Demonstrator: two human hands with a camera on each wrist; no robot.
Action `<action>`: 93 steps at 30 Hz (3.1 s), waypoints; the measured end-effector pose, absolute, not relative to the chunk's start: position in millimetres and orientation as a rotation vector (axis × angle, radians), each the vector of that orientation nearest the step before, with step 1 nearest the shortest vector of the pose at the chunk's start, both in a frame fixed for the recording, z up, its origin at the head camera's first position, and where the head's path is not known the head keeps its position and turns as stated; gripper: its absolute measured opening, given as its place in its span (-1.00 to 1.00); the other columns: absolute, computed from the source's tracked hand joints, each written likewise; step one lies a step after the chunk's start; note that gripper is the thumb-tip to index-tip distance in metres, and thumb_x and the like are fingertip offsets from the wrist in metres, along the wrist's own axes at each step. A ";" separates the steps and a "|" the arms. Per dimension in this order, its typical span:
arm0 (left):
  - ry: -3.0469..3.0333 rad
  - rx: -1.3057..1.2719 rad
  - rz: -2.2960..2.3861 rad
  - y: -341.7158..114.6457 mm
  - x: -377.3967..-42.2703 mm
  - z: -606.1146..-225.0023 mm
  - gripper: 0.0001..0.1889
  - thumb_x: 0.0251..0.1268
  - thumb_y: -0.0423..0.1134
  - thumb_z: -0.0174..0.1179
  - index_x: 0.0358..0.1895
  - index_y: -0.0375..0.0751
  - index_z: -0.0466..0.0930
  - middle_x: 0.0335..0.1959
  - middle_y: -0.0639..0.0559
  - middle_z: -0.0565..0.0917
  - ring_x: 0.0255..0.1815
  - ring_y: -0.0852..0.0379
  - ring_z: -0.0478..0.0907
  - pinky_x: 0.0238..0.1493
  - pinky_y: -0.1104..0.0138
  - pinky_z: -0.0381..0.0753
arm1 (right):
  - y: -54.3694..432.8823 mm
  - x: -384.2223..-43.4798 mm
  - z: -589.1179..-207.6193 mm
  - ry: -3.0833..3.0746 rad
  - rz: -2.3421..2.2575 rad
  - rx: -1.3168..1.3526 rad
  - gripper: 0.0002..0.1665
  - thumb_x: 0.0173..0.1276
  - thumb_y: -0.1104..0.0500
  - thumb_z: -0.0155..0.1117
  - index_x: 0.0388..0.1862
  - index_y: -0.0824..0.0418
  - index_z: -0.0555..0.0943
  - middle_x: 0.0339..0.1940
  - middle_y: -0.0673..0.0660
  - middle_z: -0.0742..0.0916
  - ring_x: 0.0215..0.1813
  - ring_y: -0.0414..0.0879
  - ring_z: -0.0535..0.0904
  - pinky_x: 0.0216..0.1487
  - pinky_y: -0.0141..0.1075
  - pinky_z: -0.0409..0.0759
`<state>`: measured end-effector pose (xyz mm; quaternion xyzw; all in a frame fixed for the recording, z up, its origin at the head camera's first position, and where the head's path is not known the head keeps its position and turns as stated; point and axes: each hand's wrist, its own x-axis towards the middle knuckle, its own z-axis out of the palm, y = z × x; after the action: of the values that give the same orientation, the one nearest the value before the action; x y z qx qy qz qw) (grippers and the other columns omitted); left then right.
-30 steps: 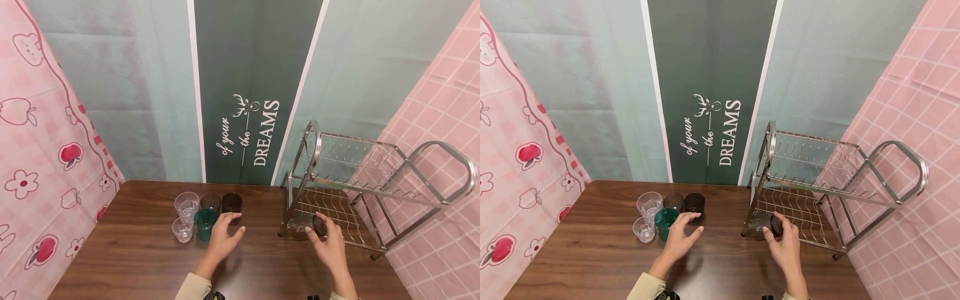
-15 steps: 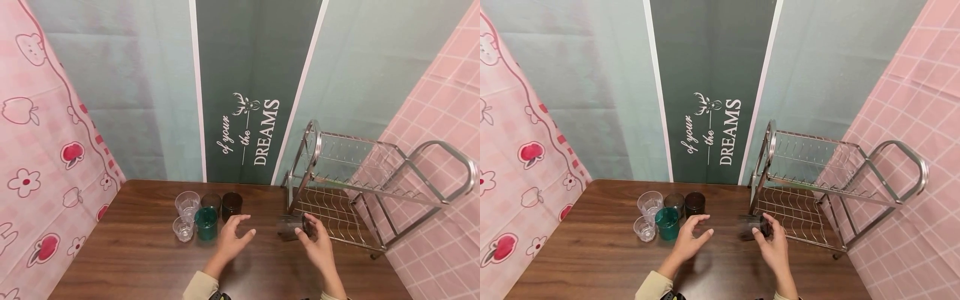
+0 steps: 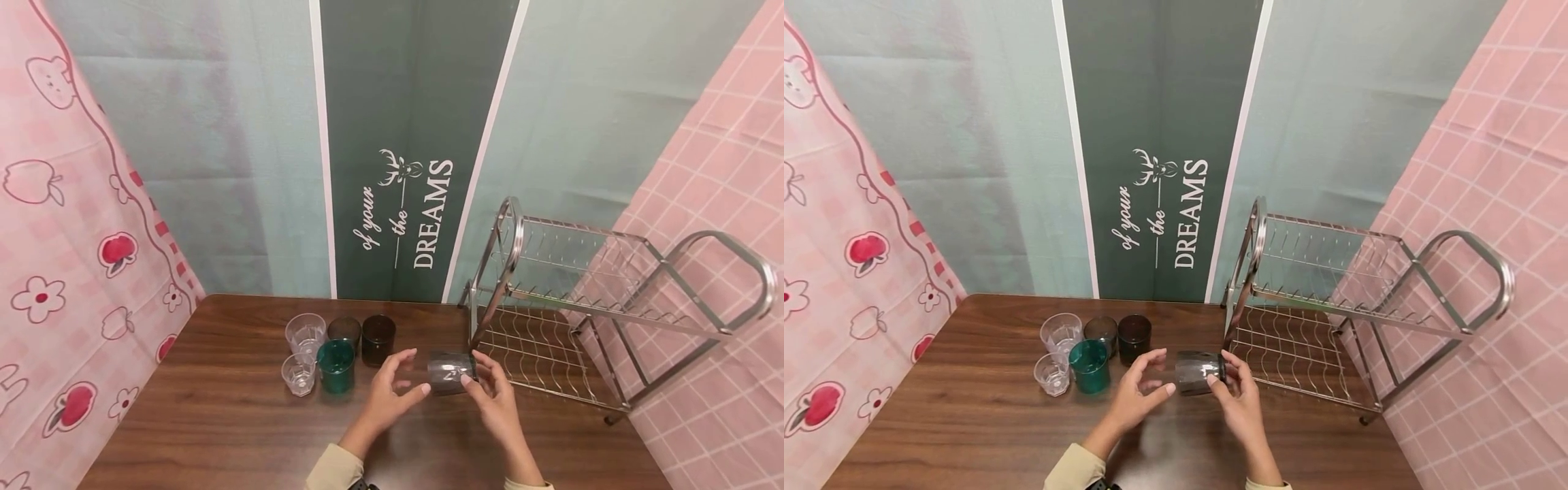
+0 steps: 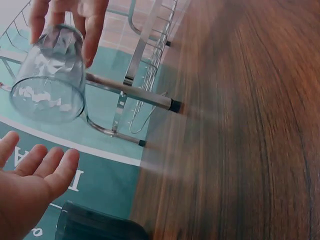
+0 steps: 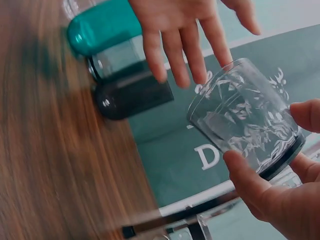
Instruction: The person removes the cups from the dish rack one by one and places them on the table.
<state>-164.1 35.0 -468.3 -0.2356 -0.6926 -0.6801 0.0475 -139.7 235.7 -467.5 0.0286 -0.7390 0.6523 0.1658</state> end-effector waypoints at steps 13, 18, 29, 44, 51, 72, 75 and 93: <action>-1.970 -0.729 -2.228 40.2 -165.7 -466.8 -0.46 0.04 -0.45 0.29 0.15 -0.39 0.37 0.04 -0.36 0.40 0.03 -0.26 0.41 -0.11 -0.01 0.51 | 222.1 -139.2 -470.3 -2.017 2.143 0.137 -0.50 0.32 0.40 0.08 0.24 0.35 0.28 -0.04 0.33 0.46 -0.18 -0.06 0.59 -0.22 -0.11 0.59; -1.928 -0.726 -2.214 40.0 -163.9 -464.0 -0.46 -0.03 -0.46 0.33 0.11 -0.43 0.40 0.00 -0.32 0.43 -0.03 -0.25 0.43 -0.16 0.02 0.55 | 220.4 -136.9 -466.4 -2.006 2.105 0.140 -0.49 0.30 0.44 0.08 0.23 0.38 0.28 0.00 0.31 0.45 -0.12 -0.09 0.57 -0.21 -0.18 0.59; -1.829 -0.673 -2.129 33.6 -158.9 -443.0 -0.47 -0.15 -0.55 0.36 0.03 -0.45 0.47 -0.09 -0.40 0.45 -0.11 -0.42 0.39 -0.27 -0.06 0.54 | 222.8 -134.5 -451.9 -1.978 1.969 0.227 -0.56 0.26 0.48 0.10 0.13 0.52 0.33 0.06 0.42 0.49 0.04 -0.09 0.52 -0.13 -0.32 0.54; -2.146 -0.639 -1.674 5.5 -189.5 -466.4 -0.39 -0.19 -0.24 0.50 0.08 0.03 0.54 -0.04 0.07 0.49 -0.10 0.04 0.45 -0.25 0.21 0.57 | 231.0 -146.4 -450.7 -2.660 1.058 0.365 -0.44 0.10 0.24 0.40 0.12 0.25 0.51 0.13 0.35 0.48 0.09 0.27 0.43 -0.07 0.16 0.41; -2.293 -0.641 -1.441 -4.6 -198.5 -467.6 -0.40 -0.22 -0.12 0.49 0.05 -0.06 0.57 -0.10 0.04 0.47 -0.09 0.01 0.47 -0.18 0.14 0.52 | 224.9 -157.0 -454.9 -2.714 1.009 0.402 -0.48 0.15 0.18 0.37 0.12 0.22 0.52 0.16 0.34 0.46 0.05 0.21 0.47 -0.04 0.16 0.39; -2.570 -0.705 -0.751 5.6 -209.9 -485.5 -0.49 -0.24 0.01 0.40 -0.10 -0.11 0.62 -0.10 -0.07 0.44 -0.09 -0.03 0.37 -0.13 0.11 0.46 | 210.8 -198.2 -478.2 -2.842 0.919 0.429 -0.54 0.14 0.21 0.35 0.04 0.28 0.53 0.01 0.30 0.55 0.05 0.19 0.48 0.01 0.06 0.41; -2.619 -0.690 -0.687 6.6 -210.5 -487.2 -0.49 -0.21 0.01 0.39 -0.09 -0.10 0.62 -0.07 -0.09 0.44 -0.07 -0.04 0.37 -0.10 0.10 0.45 | 211.2 -202.8 -482.7 -2.855 0.908 0.424 -0.54 0.14 0.21 0.35 0.04 0.28 0.53 0.01 0.32 0.55 0.04 0.20 0.48 0.02 0.05 0.41; -2.635 -0.593 -0.439 19.3 -205.6 -500.1 -0.50 -0.12 -0.08 0.41 -0.06 -0.27 0.60 -0.05 -0.24 0.36 -0.18 -0.14 0.38 -0.33 0.14 0.49 | 194.5 -213.1 -480.4 -2.970 0.672 0.438 -0.48 0.14 0.14 0.35 0.08 0.28 0.50 0.08 0.47 0.45 0.05 0.36 0.42 -0.15 0.14 0.46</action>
<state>-205.6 19.3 -500.1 -0.2123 -0.9432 -0.1571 0.2015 -213.1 194.5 -480.4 0.1422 -0.9649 0.2184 0.0328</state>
